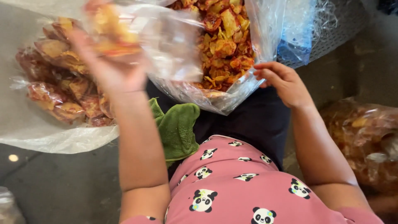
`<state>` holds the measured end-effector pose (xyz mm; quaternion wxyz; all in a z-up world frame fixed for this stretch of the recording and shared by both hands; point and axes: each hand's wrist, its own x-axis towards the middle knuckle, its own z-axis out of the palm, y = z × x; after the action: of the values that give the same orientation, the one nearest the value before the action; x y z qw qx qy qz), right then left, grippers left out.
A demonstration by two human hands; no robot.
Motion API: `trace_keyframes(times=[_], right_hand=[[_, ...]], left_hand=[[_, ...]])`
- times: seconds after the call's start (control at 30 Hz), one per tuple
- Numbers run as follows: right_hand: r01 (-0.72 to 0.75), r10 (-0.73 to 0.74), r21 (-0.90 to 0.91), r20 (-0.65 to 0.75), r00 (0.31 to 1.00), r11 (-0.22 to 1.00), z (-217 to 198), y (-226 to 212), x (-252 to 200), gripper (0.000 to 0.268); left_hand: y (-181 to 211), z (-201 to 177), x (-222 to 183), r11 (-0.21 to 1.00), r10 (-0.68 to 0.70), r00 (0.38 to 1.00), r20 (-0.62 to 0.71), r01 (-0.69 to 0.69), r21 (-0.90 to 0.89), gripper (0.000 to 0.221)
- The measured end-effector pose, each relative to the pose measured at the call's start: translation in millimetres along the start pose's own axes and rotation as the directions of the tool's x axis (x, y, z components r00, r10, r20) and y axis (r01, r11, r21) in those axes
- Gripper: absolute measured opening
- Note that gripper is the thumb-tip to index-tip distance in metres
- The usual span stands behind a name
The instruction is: The person picks up snack pieces from a large bag and places them into smaller individual plastic bags, then ties the smaller bags closed by hand.
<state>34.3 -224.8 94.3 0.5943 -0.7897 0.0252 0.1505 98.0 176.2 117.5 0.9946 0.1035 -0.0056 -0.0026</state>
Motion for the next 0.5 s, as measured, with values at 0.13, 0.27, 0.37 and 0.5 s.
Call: trace_keyframes(times=[0.13,0.27,0.37,0.5], right_hand=[[0.265,-0.248,-0.292,0.094,0.964,0.919,24,3,29,0.028],[0.407,-0.352,-0.563,0.21,0.912,0.72,69,-4,61,0.033],[0.566,-0.416,-0.749,0.418,0.807,0.345,103,9,90,0.047],[0.549,-0.264,-0.789,0.488,0.832,0.276,132,18,122,0.051]], left_hand=[[51,2,-16,0.976,0.197,0.976,-0.09,-0.186,0.114,0.06],[58,8,-38,0.939,0.333,0.834,-0.44,-0.335,0.075,0.083],[67,-17,-47,0.973,0.23,0.929,-0.29,-0.212,0.093,0.061],[53,-12,-52,0.964,0.263,0.907,-0.329,-0.256,0.065,0.076]])
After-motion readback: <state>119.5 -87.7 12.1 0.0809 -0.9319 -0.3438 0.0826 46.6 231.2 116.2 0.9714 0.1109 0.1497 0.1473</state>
